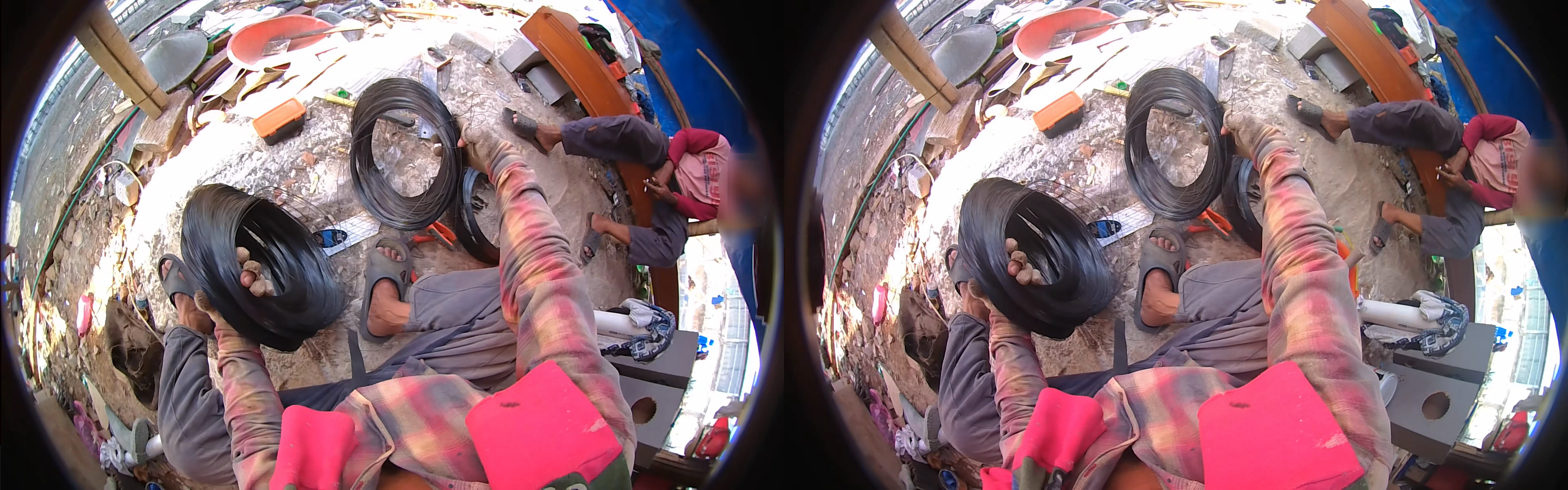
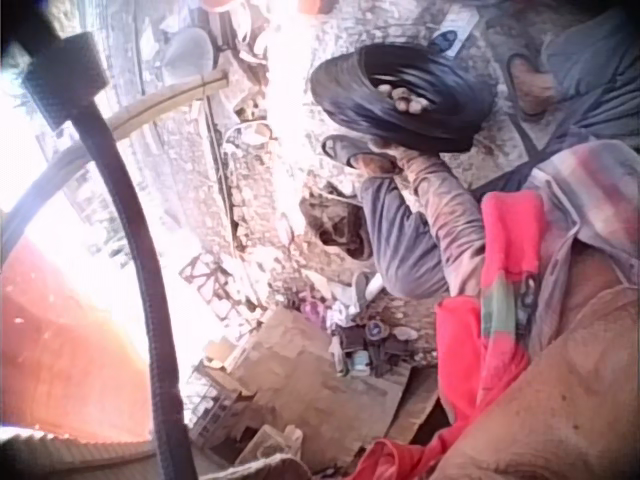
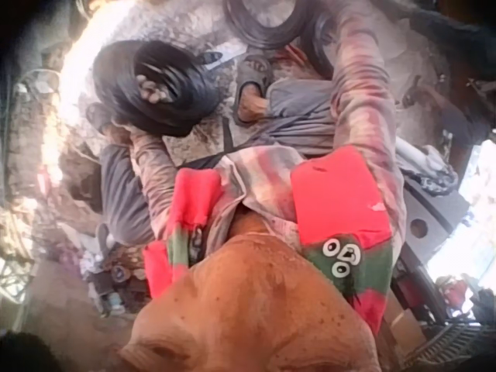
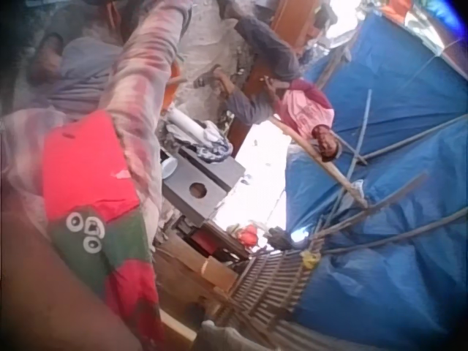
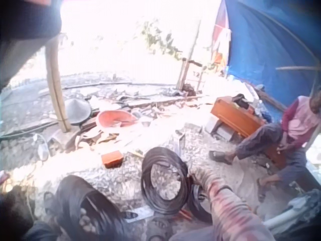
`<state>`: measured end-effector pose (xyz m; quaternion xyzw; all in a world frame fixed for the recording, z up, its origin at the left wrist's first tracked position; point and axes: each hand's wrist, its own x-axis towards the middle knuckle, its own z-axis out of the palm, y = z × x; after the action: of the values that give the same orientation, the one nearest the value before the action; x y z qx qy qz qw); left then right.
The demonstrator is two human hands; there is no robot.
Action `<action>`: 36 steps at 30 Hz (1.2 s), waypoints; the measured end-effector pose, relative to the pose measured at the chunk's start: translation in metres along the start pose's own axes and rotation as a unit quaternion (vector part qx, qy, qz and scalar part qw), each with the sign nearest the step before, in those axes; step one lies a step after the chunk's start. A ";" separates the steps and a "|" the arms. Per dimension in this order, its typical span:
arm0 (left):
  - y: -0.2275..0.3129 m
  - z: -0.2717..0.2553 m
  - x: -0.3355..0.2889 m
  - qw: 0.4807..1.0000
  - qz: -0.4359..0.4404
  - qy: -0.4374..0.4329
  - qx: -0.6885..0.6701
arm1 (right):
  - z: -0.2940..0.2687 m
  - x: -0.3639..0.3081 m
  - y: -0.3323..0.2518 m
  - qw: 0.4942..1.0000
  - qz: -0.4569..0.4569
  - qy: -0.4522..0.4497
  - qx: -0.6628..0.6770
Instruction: The person prepares segments of black binding wire by pulling wire from a large coil, measuring it against a smaller guide coil, and cutting the wire with pliers while sitting on the ground.
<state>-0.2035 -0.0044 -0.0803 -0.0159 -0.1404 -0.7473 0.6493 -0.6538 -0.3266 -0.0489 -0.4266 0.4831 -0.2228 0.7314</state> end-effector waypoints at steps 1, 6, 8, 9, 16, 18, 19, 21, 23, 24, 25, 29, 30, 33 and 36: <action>0.001 0.001 -0.002 1.000 0.000 0.002 0.002 | 0.013 -0.007 -0.005 0.998 0.012 -0.039 0.053; 0.000 -0.001 0.001 1.000 -0.010 0.000 -0.009 | 0.033 -0.021 -0.020 0.996 -0.063 -0.025 -0.064; 0.001 -0.007 0.001 1.000 -0.017 -0.018 -0.013 | 0.031 -0.023 -0.029 0.937 0.031 0.066 -0.343; 0.000 -0.009 0.000 1.000 -0.014 -0.016 -0.017 | 0.032 -0.025 -0.029 0.935 0.035 0.065 -0.347; -0.004 -0.010 -0.001 0.998 0.040 0.028 -0.042 | 0.005 -0.021 -0.007 0.831 -0.068 0.147 -0.532; -0.002 -0.006 -0.005 0.998 0.040 0.027 -0.042 | 0.061 -0.045 -0.033 0.813 0.005 0.195 -0.548; -0.001 -0.005 -0.004 0.998 0.039 0.027 -0.042 | 0.069 -0.048 -0.035 0.809 -0.027 0.206 -0.550; -0.004 -0.005 -0.002 0.998 0.035 0.024 -0.048 | 0.050 -0.043 -0.028 0.819 -0.045 0.190 -0.540; -0.005 -0.003 -0.001 0.998 0.033 0.023 -0.047 | 0.027 -0.029 -0.017 0.829 -0.068 0.170 -0.528; -0.007 -0.005 0.001 0.998 0.028 0.019 -0.056 | 0.008 -0.025 -0.011 0.843 -0.065 0.183 -0.502; -0.004 -0.006 0.000 0.998 0.031 0.020 -0.057 | 0.010 -0.023 -0.010 0.851 -0.065 0.184 -0.488; 0.000 -0.005 -0.005 0.998 0.040 0.024 -0.049 | 0.057 -0.018 -0.018 0.906 -0.135 0.172 -0.361; -0.002 -0.006 -0.001 0.998 0.033 0.019 -0.057 | 0.048 -0.020 -0.017 0.870 -0.089 0.241 -0.420; -0.005 -0.007 0.002 0.997 0.029 0.021 -0.067 | 0.056 -0.019 -0.012 0.756 -0.059 0.345 -0.553; -0.001 0.000 -0.001 0.997 0.039 0.022 -0.061 | 0.075 -0.019 -0.016 0.677 -0.099 0.380 -0.623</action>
<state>-0.2043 -0.0032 -0.0804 -0.0450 -0.0793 -0.7286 0.6788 -0.5934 -0.2905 -0.0124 -0.7072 0.7015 -0.0849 0.0234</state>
